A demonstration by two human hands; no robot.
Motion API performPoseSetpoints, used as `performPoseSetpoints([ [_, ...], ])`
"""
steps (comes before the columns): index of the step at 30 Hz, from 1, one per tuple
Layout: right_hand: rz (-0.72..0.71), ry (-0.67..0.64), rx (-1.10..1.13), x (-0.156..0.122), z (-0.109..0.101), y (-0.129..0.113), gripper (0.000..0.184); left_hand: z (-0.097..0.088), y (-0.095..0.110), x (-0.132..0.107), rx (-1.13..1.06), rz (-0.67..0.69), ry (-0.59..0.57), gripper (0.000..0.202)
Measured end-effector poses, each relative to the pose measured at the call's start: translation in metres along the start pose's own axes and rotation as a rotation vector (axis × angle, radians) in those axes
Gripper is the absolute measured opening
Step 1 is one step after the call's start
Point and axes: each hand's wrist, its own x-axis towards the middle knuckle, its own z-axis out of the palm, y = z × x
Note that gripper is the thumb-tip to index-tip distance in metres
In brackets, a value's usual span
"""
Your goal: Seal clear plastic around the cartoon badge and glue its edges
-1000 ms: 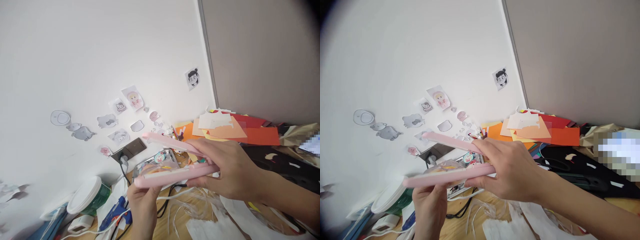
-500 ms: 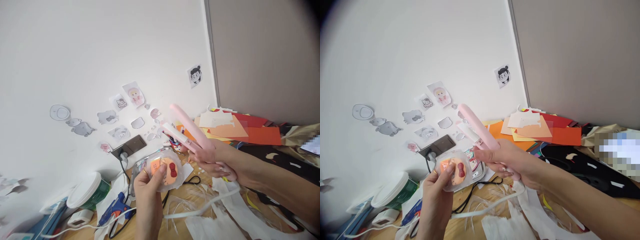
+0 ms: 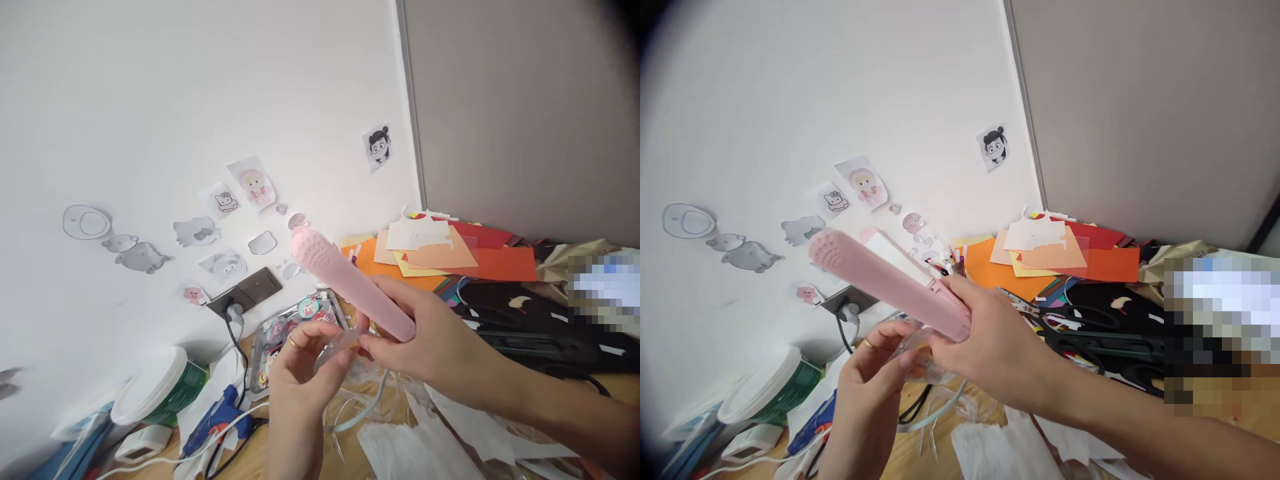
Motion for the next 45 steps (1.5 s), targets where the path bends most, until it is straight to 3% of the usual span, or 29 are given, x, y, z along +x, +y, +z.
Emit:
performPoseSetpoints([
  [3, -0.049, -0.019, -0.037, 0.000, 0.003, 0.003, 0.013, -0.002, -0.001, 0.000, -0.005, 0.022, 0.035, 0.010],
  [7, -0.002, -0.109, 0.032, 0.003, 0.000, 0.001, 0.014, -0.004, -0.001, 0.002, -0.062, -0.028, 0.121, 0.013],
  [12, 0.073, -0.086, 0.099, 0.010, -0.002, 0.001, 0.019, -0.004, 0.002, 0.006, -0.125, -0.041, 0.198, 0.015],
  [19, 0.155, -0.074, 0.220, 0.011, -0.005, 0.001, 0.014, -0.007, 0.006, 0.008, -0.157, -0.108, 0.115, 0.027],
  [27, 0.186, -0.092, 0.280, 0.012, -0.004, 0.003, 0.017, -0.009, 0.004, 0.007, -0.038, -0.031, 0.189, 0.011],
  [37, 0.106, -0.164, 0.260, 0.009, -0.003, 0.000, 0.020, 0.002, 0.008, 0.002, -0.019, -0.066, 0.050, 0.015],
  [41, 0.108, -0.175, 0.252, 0.009, -0.002, 0.001, 0.019, 0.003, 0.007, 0.000, -0.014, 0.031, 0.097, 0.008],
  [45, 0.103, -0.168, 0.260, 0.008, -0.003, 0.000, 0.019, -0.003, 0.001, 0.002, 0.002, 0.127, 0.065, 0.008],
])
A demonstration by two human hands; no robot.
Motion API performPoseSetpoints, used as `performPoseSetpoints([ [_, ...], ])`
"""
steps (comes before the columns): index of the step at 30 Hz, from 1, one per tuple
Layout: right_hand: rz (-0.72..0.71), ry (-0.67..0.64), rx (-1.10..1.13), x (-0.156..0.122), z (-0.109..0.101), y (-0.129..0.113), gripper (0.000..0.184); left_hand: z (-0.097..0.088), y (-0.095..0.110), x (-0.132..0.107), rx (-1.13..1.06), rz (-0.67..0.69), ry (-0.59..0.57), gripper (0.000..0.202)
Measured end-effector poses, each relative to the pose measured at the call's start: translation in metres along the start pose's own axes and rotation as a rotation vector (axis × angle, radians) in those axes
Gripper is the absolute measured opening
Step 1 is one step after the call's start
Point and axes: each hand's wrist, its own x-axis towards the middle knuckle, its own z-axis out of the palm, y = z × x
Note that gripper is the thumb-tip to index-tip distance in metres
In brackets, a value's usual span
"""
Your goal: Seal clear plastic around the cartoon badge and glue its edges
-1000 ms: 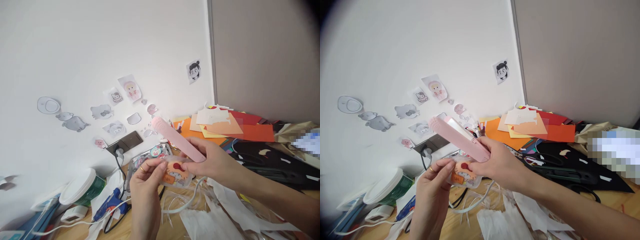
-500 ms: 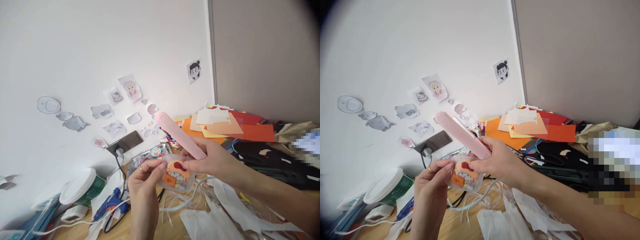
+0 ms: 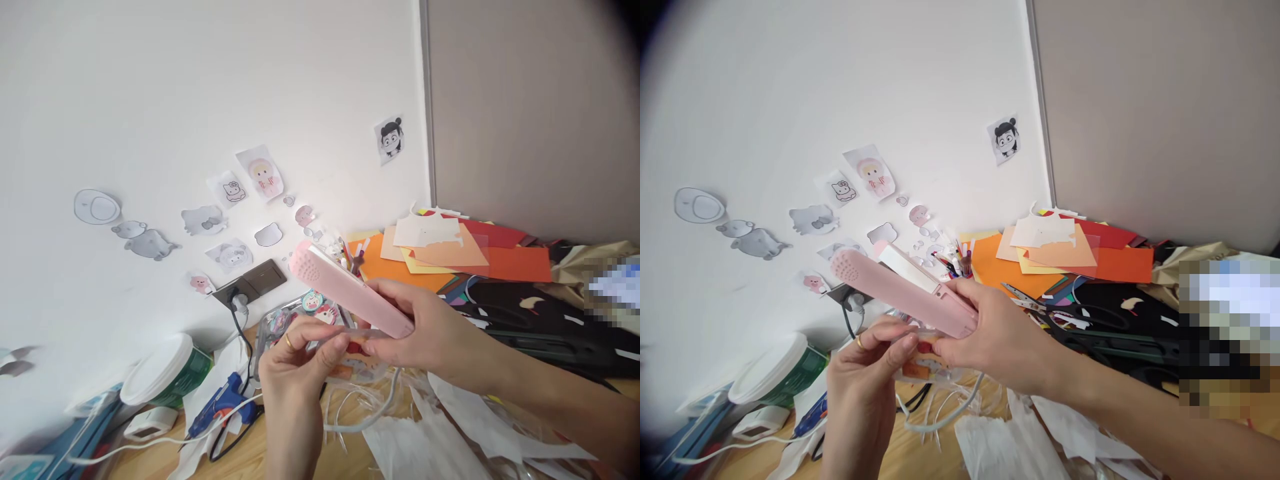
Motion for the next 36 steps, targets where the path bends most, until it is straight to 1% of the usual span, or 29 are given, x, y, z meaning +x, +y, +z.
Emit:
performPoseSetpoints([
  [2, -0.003, 0.005, 0.008, 0.000, -0.001, -0.001, 0.018, -0.003, -0.002, 0.002, 0.021, 0.006, -0.012, 0.006],
  [3, 0.002, 0.012, 0.011, 0.000, -0.001, -0.001, 0.018, -0.004, -0.002, 0.002, 0.018, -0.018, -0.011, 0.010],
  [5, 0.031, 0.034, 0.016, 0.000, -0.002, -0.001, 0.016, -0.005, -0.001, 0.003, -0.020, -0.094, -0.005, 0.030],
  [6, 0.047, 0.045, 0.019, 0.001, -0.003, 0.000, 0.016, -0.005, 0.001, 0.004, -0.046, -0.131, -0.001, 0.037],
  [7, 0.060, 0.057, 0.024, 0.002, -0.003, 0.001, 0.015, -0.005, 0.002, 0.004, -0.068, -0.151, 0.003, 0.040],
  [8, 0.067, 0.066, 0.030, 0.003, -0.003, 0.002, 0.016, -0.004, 0.004, 0.004, -0.084, -0.159, 0.009, 0.038],
  [11, 0.058, 0.077, 0.049, 0.005, -0.005, 0.005, 0.016, 0.001, 0.007, 0.004, -0.092, -0.184, 0.040, 0.023],
  [13, 0.053, 0.061, 0.088, 0.005, -0.006, 0.007, 0.015, 0.003, 0.008, 0.004, -0.101, -0.211, 0.066, 0.018],
  [17, 0.067, 0.049, 0.156, 0.005, -0.005, 0.010, 0.016, 0.004, 0.006, 0.004, -0.102, -0.201, 0.094, 0.015],
  [22, 0.081, 0.066, 0.145, 0.007, -0.005, 0.010, 0.015, 0.002, 0.004, 0.004, -0.085, -0.145, 0.108, 0.011],
  [30, 0.059, 0.030, 0.136, 0.006, -0.005, 0.011, 0.016, -0.005, -0.001, 0.001, -0.065, -0.035, 0.134, 0.007],
  [36, 0.034, 0.047, 0.107, 0.006, -0.005, 0.013, 0.013, -0.006, -0.001, 0.000, -0.054, -0.018, 0.164, 0.007],
])
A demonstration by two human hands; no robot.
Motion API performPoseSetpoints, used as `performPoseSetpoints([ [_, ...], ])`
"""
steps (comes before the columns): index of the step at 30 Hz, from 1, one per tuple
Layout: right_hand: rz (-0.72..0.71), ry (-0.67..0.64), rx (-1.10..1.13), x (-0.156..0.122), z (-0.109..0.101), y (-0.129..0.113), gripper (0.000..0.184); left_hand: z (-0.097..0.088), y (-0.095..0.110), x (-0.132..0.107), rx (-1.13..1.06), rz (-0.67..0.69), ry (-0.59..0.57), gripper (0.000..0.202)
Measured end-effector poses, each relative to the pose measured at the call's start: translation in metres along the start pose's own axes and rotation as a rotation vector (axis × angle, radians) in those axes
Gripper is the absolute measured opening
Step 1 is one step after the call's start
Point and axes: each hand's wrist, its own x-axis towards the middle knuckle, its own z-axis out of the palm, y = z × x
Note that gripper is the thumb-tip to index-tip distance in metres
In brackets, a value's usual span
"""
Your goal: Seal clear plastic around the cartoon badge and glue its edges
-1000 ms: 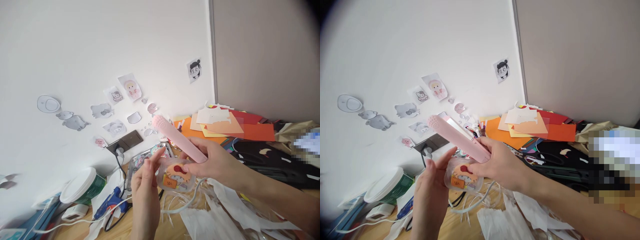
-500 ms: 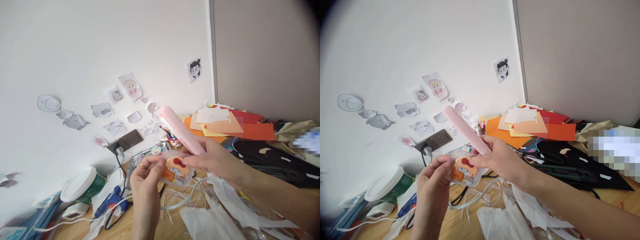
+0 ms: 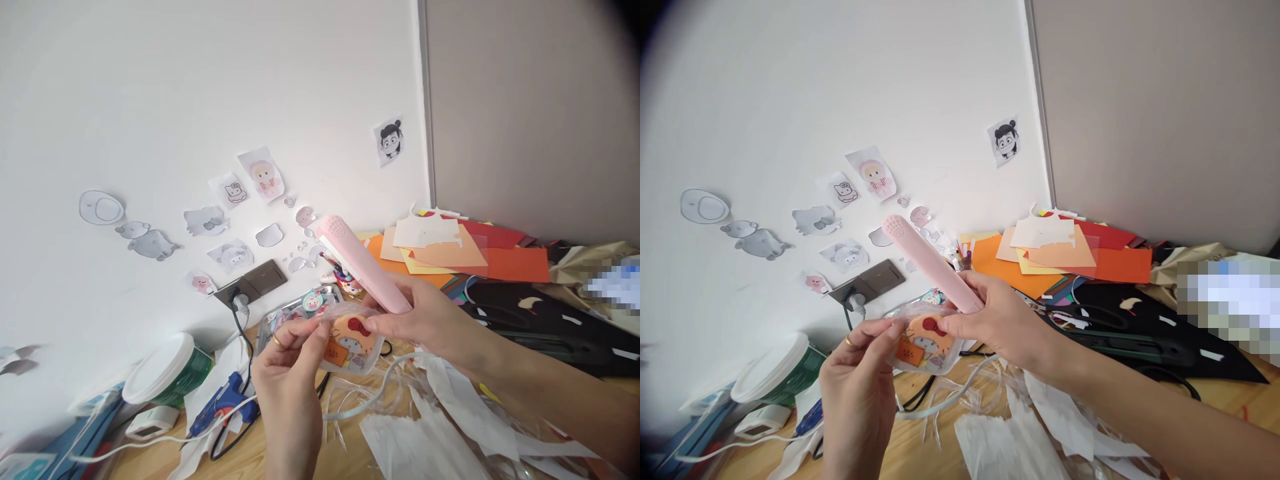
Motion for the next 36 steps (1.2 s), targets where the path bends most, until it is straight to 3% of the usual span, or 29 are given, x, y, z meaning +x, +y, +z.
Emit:
performPoseSetpoints([
  [3, -0.029, 0.034, 0.004, 0.001, 0.000, 0.002, 0.014, 0.001, 0.003, 0.001, -0.037, -0.040, -0.036, 0.010],
  [7, -0.035, 0.083, 0.044, 0.001, 0.000, 0.002, 0.017, 0.005, 0.007, 0.002, -0.139, -0.147, -0.112, 0.033],
  [11, -0.020, 0.103, 0.042, 0.000, 0.001, 0.001, 0.017, 0.011, 0.003, 0.002, -0.124, -0.239, -0.223, 0.034],
  [15, -0.042, 0.024, -0.006, 0.000, -0.001, 0.001, 0.023, 0.008, 0.001, 0.003, -0.070, -0.214, -0.189, 0.023],
  [23, -0.228, -0.154, -0.380, -0.003, -0.017, -0.010, 0.030, -0.002, 0.010, 0.009, -0.073, -0.142, -0.160, 0.011],
  [26, -0.307, -0.087, -0.681, -0.007, -0.016, -0.013, 0.037, -0.004, 0.010, 0.012, -0.028, -0.049, -0.192, 0.013],
  [29, -0.475, -0.004, -0.909, -0.010, -0.015, -0.011, 0.035, -0.009, 0.009, 0.015, 0.069, 0.043, -0.261, 0.014],
  [36, -0.725, 0.076, -1.044, -0.008, -0.016, -0.005, 0.026, -0.017, 0.009, 0.016, 0.115, 0.048, -0.272, 0.017],
])
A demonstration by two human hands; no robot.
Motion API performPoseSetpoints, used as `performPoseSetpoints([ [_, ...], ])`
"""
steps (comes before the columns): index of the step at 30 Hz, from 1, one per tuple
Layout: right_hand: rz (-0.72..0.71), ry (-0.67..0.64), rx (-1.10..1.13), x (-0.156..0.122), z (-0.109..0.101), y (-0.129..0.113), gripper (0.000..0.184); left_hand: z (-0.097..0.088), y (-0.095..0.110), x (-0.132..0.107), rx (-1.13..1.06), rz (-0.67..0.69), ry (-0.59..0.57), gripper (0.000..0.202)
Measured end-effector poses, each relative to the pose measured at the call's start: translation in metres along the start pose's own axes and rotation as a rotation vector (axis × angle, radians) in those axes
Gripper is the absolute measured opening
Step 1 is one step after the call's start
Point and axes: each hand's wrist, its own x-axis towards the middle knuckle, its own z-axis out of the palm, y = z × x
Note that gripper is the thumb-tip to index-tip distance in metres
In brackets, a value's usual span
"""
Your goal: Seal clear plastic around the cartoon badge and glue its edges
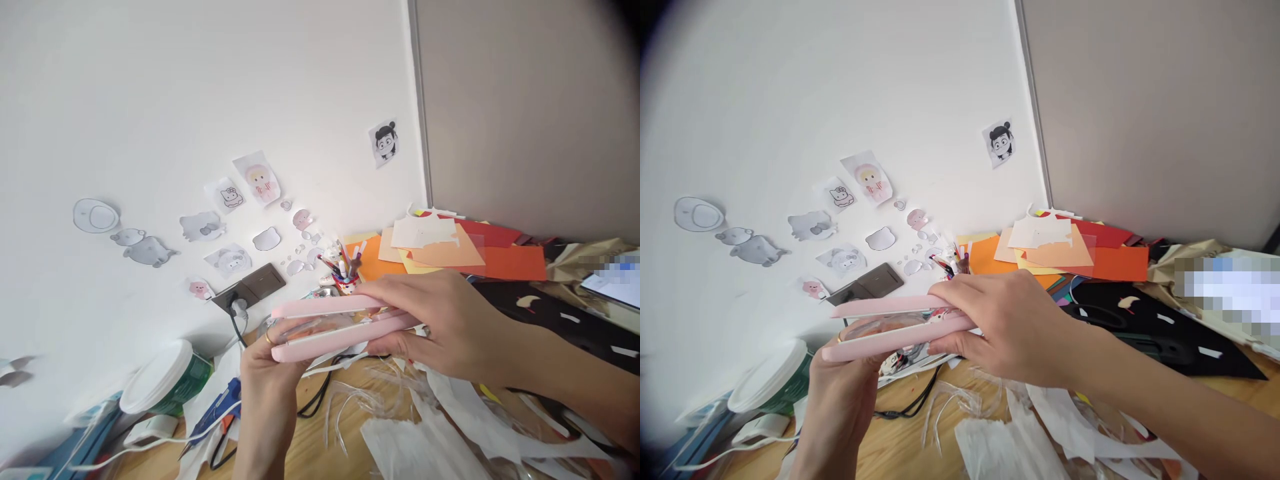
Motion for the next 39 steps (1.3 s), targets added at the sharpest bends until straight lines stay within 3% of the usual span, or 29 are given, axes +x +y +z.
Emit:
performPoseSetpoints([
  [10, -0.061, 0.003, -0.059, -0.002, 0.001, 0.001, 0.026, 0.001, 0.002, -0.001, 0.030, 0.076, -0.018, 0.010],
  [15, -0.121, 0.031, -0.109, -0.004, 0.003, 0.004, 0.024, -0.002, 0.003, -0.003, 0.151, 0.104, 0.010, 0.022],
  [17, -0.128, 0.032, -0.145, -0.005, 0.004, 0.005, 0.022, -0.005, 0.006, -0.005, 0.227, 0.189, -0.011, 0.037],
  [21, -0.152, 0.033, -0.216, -0.006, 0.007, 0.007, 0.021, -0.015, 0.012, -0.004, 0.377, 0.518, -0.213, 0.063],
  [23, -0.187, 0.044, -0.244, -0.006, 0.009, 0.008, 0.021, -0.019, 0.015, -0.003, 0.497, 0.665, -0.237, 0.058],
  [27, -0.249, 0.078, -0.290, -0.006, 0.010, 0.010, 0.022, -0.020, 0.017, 0.000, 0.640, 0.922, -0.138, 0.048],
  [32, -0.275, 0.088, -0.332, -0.008, 0.010, 0.011, 0.025, -0.019, 0.018, 0.001, 0.727, 1.029, -0.093, 0.048],
  [39, -0.289, 0.081, -0.349, -0.008, 0.010, 0.012, 0.025, -0.022, 0.021, -0.001, 0.768, 1.049, -0.088, 0.050],
])
